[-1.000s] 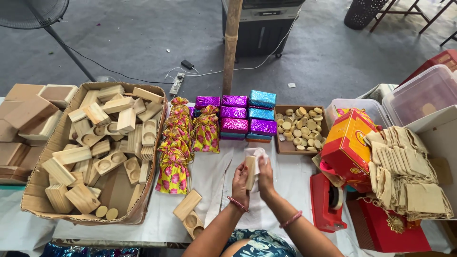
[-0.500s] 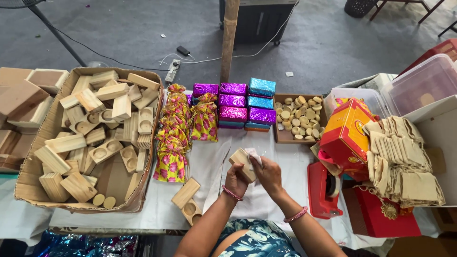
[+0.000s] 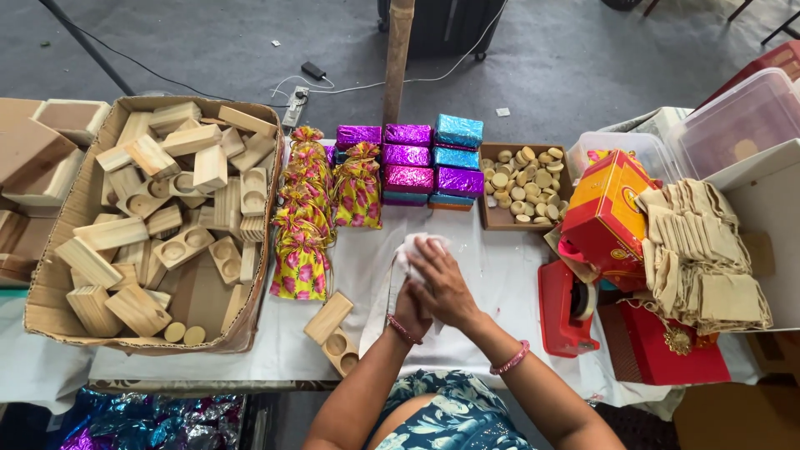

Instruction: The person wipes small wooden blocks with a white cloth. They pick up the blocks from a cardboard box, clean them thoroughly, and place them back on the table.

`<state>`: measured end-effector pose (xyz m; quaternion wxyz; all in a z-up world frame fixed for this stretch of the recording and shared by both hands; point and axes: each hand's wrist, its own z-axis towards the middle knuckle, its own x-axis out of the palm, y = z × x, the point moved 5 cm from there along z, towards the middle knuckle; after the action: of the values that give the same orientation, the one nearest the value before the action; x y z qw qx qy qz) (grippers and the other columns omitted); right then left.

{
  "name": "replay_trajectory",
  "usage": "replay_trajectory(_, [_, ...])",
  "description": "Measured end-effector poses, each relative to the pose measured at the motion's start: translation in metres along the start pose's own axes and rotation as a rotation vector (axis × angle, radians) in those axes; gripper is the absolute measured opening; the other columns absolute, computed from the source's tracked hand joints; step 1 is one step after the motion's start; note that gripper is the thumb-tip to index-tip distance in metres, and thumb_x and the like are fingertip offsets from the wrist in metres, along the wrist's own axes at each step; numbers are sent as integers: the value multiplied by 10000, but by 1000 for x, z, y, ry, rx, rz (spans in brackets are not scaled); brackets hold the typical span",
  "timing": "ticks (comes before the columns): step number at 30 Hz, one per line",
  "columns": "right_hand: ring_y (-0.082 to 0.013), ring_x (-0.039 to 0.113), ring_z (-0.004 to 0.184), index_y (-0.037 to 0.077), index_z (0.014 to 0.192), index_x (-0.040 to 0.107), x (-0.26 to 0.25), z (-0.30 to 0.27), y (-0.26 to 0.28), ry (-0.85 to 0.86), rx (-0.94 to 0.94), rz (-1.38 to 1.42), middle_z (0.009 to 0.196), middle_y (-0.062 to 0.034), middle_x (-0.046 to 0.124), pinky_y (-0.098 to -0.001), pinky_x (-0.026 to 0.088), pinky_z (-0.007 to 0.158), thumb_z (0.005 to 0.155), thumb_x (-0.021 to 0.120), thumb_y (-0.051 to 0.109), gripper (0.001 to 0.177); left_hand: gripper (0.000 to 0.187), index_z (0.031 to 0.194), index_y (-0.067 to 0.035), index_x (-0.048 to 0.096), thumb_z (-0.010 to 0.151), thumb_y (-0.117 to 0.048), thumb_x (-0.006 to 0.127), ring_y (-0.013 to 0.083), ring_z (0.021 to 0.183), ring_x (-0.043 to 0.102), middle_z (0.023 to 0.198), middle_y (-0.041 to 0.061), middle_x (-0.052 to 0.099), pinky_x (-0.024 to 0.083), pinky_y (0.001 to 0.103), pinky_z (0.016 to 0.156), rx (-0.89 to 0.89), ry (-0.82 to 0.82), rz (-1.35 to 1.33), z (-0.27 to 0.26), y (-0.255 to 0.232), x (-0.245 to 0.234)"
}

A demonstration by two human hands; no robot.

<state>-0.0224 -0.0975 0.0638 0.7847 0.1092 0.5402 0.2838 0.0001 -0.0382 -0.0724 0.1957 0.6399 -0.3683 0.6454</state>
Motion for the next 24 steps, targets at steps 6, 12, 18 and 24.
replay_trajectory(6, [-368, 487, 1464, 74, 1270, 668, 8, -48, 22, 22, -258, 138, 1502, -151, 572, -530, 350, 1232, 908, 699, 202, 385, 638, 1416, -111, 526, 990, -584, 487, 317, 1140, 657, 1273, 153, 637, 545, 464, 1018, 24, 221, -127, 5, -26, -17])
replay_trajectory(12, [-264, 607, 1333, 128, 1225, 681, 15, -103, -12, -113, -256, 155, 1384, -60, 634, -474, 423, 1213, 921, 733, 229, 325, 761, 1284, -48, 579, 938, -724, 628, 270, 928, 714, 1045, 147, 683, 609, 408, 834, 27, -109, 3, 5, -36, -15])
replay_trajectory(18, [-435, 315, 1497, 49, 1454, 544, -16, -34, -16, -155, 20, -26, 1596, -249, 414, -535, 259, 1202, 974, 636, 269, 536, 660, 1428, -174, 530, 943, -620, 548, 230, 1184, 669, 1357, 82, 650, 591, 375, 963, -216, -19, -55, -4, -1, 51])
replay_trajectory(24, [-351, 405, 1466, 138, 1419, 599, -31, -26, -52, -430, 356, 151, 1614, -186, 424, -451, 401, 1182, 1032, 569, 127, 389, 590, 1518, -265, 457, 1015, -574, 463, 190, 1226, 621, 1436, 25, 585, 543, 366, 991, -194, -133, 187, -5, 32, 45])
